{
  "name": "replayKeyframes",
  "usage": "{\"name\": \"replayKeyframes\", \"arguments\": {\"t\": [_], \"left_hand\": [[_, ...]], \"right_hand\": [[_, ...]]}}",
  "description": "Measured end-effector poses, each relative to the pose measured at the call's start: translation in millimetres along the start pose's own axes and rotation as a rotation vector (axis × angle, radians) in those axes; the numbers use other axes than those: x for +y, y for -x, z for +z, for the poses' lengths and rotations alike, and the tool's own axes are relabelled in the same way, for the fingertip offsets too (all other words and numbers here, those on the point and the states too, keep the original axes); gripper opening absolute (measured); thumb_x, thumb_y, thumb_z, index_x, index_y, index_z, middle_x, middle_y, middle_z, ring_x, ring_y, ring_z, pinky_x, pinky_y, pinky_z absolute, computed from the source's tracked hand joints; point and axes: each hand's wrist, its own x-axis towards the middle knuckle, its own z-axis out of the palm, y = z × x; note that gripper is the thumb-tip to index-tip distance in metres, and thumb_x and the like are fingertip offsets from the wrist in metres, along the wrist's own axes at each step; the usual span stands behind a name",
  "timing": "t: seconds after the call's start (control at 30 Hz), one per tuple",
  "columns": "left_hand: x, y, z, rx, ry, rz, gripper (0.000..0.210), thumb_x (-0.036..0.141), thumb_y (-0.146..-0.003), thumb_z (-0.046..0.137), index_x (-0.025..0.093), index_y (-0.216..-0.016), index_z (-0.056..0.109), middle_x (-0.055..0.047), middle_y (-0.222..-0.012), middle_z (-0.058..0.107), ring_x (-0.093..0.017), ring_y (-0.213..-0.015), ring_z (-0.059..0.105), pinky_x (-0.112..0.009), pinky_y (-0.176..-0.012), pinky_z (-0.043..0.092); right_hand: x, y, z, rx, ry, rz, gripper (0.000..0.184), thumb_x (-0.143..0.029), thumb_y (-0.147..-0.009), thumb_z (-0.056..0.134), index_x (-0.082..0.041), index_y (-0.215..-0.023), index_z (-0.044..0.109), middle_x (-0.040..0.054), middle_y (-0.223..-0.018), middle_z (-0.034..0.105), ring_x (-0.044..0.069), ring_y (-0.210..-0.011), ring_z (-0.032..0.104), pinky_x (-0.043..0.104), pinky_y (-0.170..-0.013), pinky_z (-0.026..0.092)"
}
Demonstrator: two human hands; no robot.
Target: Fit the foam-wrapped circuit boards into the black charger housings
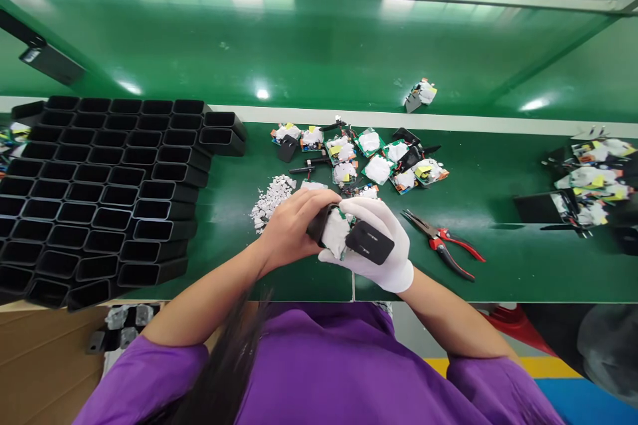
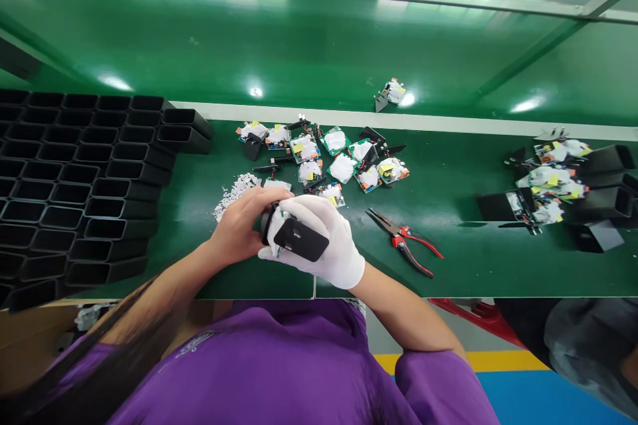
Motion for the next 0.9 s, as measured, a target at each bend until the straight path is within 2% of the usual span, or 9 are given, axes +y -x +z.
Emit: {"name": "replayKeyframes", "arguments": {"t": [0.1,0.27,0.47,0.7,0.9], "left_hand": [[1.0,0.0,0.4,0.012,0.007,-0.001,0.037,0.025,-0.085,0.062,0.021,-0.120,0.052,-0.007,-0.108,0.072,-0.019,-0.093,0.068,-0.029,-0.076,0.054],[0.9,1.1,0.6,-0.011,0.005,-0.025,0.037,0.020,-0.084,0.058,0.021,-0.121,0.052,-0.007,-0.109,0.072,-0.019,-0.096,0.068,-0.028,-0.077,0.054],[-0.8,3.3,3.4,-0.012,0.006,-0.076,0.034,0.030,-0.086,0.060,0.022,-0.119,0.054,-0.008,-0.109,0.072,-0.020,-0.096,0.068,-0.031,-0.080,0.055],[2.9,2.4,3.1,-0.006,0.058,-0.157,0.045,0.042,-0.082,0.070,0.020,-0.118,0.054,-0.007,-0.105,0.073,-0.019,-0.092,0.069,-0.029,-0.076,0.055],[2.4,2.0,3.7,0.015,0.039,-0.109,0.044,0.039,-0.082,0.069,0.019,-0.118,0.053,-0.008,-0.105,0.073,-0.020,-0.094,0.070,-0.029,-0.077,0.055]], "right_hand": [[1.8,0.1,0.4,-0.005,0.018,-0.032,0.072,-0.051,-0.079,0.079,-0.031,-0.140,0.046,0.0070,-0.114,0.066,0.027,-0.102,0.068,0.042,-0.089,0.058],[1.5,-2.1,2.3,-0.011,-0.014,0.001,0.070,-0.048,-0.078,0.081,-0.033,-0.139,0.048,0.0065,-0.114,0.065,0.026,-0.100,0.068,0.040,-0.086,0.059],[-1.8,-3.7,6.6,0.026,-0.051,0.026,0.068,-0.042,-0.079,0.081,-0.034,-0.138,0.049,0.0077,-0.115,0.062,0.026,-0.100,0.068,0.041,-0.086,0.060],[0.1,-3.5,7.0,0.008,-0.212,0.106,0.078,-0.055,-0.076,0.079,-0.032,-0.142,0.044,0.0100,-0.124,0.061,0.029,-0.110,0.063,0.048,-0.093,0.057],[-0.8,-9.5,2.2,-0.008,-0.165,0.039,0.066,-0.048,-0.079,0.079,-0.031,-0.137,0.051,0.0105,-0.118,0.060,0.027,-0.104,0.065,0.045,-0.090,0.059]]}}
